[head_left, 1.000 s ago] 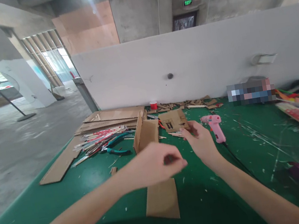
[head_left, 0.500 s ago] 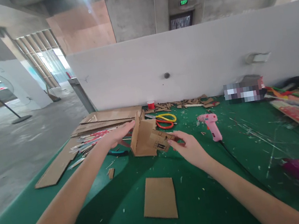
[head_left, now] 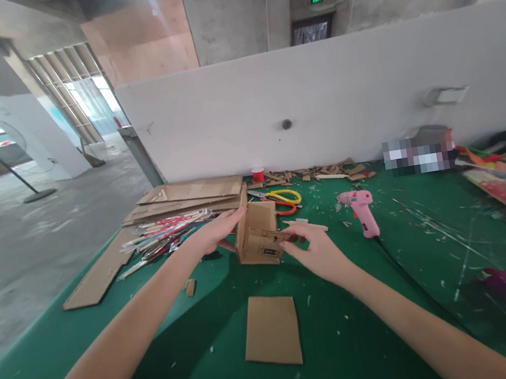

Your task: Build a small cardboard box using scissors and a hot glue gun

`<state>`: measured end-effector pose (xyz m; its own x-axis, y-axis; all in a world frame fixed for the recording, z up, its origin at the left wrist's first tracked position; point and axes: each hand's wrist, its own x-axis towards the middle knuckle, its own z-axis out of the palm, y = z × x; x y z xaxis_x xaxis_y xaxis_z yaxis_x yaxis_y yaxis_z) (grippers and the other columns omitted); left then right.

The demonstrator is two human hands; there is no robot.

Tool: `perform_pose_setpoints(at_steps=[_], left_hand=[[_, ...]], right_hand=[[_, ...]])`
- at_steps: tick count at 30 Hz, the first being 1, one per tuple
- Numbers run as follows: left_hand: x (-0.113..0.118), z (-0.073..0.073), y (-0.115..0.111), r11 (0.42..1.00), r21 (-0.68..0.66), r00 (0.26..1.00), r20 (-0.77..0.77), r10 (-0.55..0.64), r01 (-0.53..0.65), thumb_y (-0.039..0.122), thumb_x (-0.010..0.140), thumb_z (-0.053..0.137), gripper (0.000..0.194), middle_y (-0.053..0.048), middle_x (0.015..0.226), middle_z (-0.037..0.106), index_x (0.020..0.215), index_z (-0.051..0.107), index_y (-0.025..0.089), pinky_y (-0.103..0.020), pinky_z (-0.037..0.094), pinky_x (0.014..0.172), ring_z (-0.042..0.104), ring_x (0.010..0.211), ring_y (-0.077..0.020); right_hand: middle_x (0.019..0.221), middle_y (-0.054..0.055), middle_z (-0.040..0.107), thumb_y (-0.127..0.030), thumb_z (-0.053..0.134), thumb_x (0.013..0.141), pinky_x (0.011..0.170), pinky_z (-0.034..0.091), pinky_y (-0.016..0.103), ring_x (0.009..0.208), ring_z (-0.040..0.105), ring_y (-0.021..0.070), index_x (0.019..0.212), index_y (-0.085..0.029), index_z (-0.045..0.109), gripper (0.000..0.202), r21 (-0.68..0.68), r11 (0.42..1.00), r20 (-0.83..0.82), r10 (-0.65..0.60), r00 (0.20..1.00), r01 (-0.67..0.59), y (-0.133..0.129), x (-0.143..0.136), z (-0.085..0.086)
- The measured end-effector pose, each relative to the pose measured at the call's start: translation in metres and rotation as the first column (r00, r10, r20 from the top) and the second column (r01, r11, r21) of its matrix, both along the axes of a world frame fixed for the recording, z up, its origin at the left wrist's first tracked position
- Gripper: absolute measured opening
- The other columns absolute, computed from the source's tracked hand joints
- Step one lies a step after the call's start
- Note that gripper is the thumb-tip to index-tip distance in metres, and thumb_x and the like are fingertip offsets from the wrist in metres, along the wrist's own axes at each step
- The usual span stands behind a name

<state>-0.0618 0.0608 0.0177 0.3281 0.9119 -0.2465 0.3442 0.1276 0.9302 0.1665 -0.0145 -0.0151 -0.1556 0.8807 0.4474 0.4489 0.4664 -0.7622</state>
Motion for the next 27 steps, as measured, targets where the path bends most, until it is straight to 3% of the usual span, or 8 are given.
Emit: perform_pose_setpoints(at_steps=[7,17,27], left_hand=[[0.0088,0.001,-0.0061,0.999,0.0,0.999,0.013,0.034,-0.034,0.069,0.07,0.057,0.056,-0.007,0.129,0.058,0.111,0.061,0.03,-0.026,0.048,0.06,0.053,0.116,-0.0301],[0.01,0.005,-0.0097,1.0,-0.004,1.0,0.007,0.003,-0.003,0.07,0.071,0.055,0.059,-0.009,0.13,0.057,0.114,0.061,0.03,-0.031,0.049,0.062,0.052,0.115,-0.0318],[0.0099,0.0017,-0.0076,1.0,-0.01,1.0,0.022,0.013,-0.012,0.068,0.068,0.059,0.055,-0.007,0.124,0.061,0.11,0.064,0.032,-0.029,0.049,0.059,0.056,0.111,-0.0315]], right_hand=[[0.086,0.004,0.067,-0.027,0.057,0.08,0.075,0.043,0.037,0.084,0.057,0.0219,0.091,-0.023,0.069,0.016,0.001,0.997,0.075,0.08,0.994,-0.08,-0.0012,-0.0017,0.0061],[0.084,0.005,0.065,-0.025,0.054,0.083,0.071,0.043,0.035,0.081,0.054,0.0215,0.094,-0.023,0.069,0.018,0.007,0.991,0.095,0.132,0.987,-0.133,-0.0035,-0.0061,0.0039],[0.078,0.004,0.064,-0.024,0.054,0.082,0.072,0.041,0.035,0.079,0.054,0.021,0.084,-0.023,0.068,0.014,0.031,0.991,0.159,0.125,0.979,-0.131,-0.0044,-0.0074,0.006]])
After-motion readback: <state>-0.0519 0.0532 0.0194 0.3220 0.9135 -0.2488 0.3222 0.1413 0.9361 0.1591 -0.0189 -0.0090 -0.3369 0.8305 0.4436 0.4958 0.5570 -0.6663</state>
